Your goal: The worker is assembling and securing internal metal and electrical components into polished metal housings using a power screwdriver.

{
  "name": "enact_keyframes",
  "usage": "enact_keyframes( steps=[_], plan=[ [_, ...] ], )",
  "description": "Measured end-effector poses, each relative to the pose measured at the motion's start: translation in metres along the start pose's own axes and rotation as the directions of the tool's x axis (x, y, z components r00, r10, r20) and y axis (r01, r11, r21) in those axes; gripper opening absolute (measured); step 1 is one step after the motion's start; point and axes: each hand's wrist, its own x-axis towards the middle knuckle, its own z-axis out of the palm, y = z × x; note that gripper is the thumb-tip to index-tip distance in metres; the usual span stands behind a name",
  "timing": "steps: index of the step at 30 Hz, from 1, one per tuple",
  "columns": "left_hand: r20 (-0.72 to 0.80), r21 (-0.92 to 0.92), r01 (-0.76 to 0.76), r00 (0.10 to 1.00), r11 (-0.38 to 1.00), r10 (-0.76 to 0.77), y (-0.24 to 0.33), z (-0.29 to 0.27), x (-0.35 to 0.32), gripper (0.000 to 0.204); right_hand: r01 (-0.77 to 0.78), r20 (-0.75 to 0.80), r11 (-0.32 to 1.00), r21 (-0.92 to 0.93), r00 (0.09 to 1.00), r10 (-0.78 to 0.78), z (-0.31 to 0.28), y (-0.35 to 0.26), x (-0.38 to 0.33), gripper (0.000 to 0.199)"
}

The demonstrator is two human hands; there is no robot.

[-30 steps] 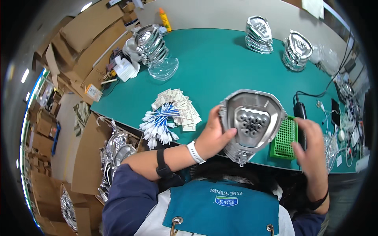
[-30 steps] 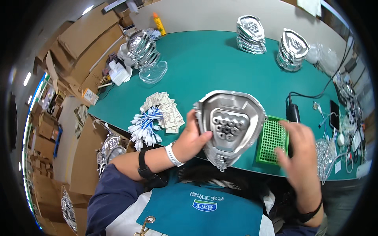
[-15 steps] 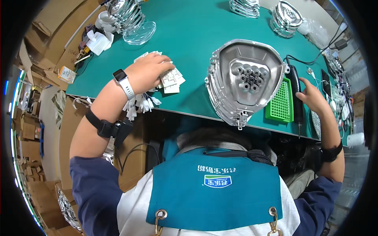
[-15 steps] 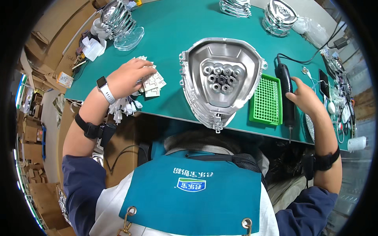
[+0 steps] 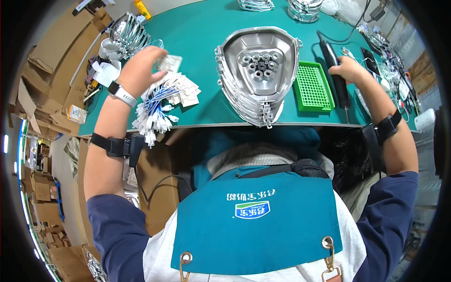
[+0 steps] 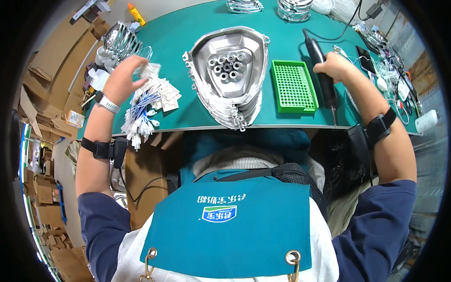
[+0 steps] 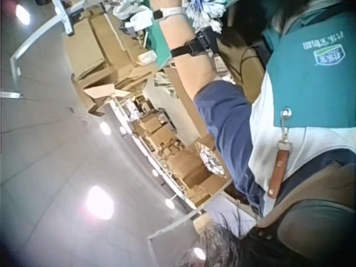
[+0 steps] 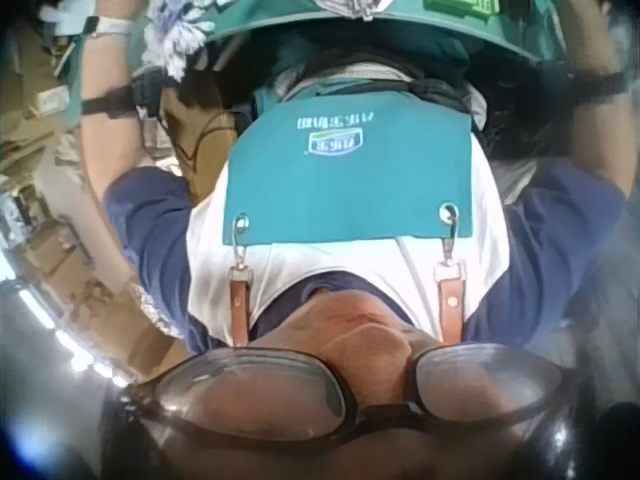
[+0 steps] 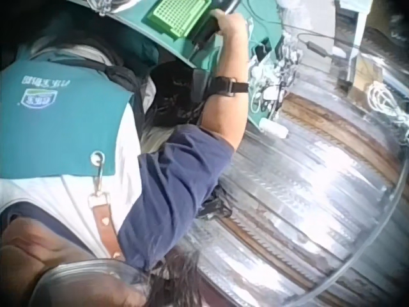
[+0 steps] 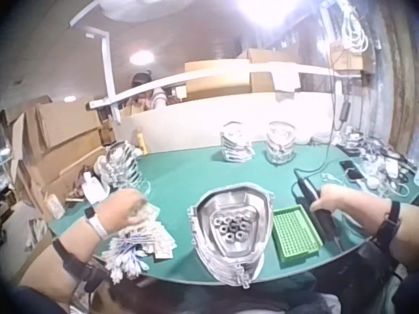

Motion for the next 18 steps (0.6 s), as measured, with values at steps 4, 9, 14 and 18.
enact_keyframes(
  steps=[4,9,14,18],
  plan=[
    [-0.322,0.136,0.129,0.943,0.982,-0.079,-0.026,-0.022,-0.005,0.041,0.051,-0.040,0.882,0.468,0.999,-0.037,-0.036,0.009,-0.021,0.035],
    [-0.498,-0.338,0.312,0.741,0.888,-0.450,-0.033,-0.052,-0.011,0.036,0.125,-0.093,0.076,0.989,0.939,-0.332,-0.043,0.007,-0.079,0.045],
    [-0.569,-0.596,-0.066,0.738,0.800,-0.362,0.011,-0.066,-0.012,0.035,0.055,-0.231,-0.378,0.924,0.868,-0.439,-0.015,0.008,-0.116,0.055],
    [-0.392,-0.445,-0.077,0.912,0.892,-0.117,0.090,-0.046,-0.008,0.037,0.273,-0.387,-0.309,0.911,0.826,-0.411,0.006,0.008,-0.126,0.052]
  ],
)
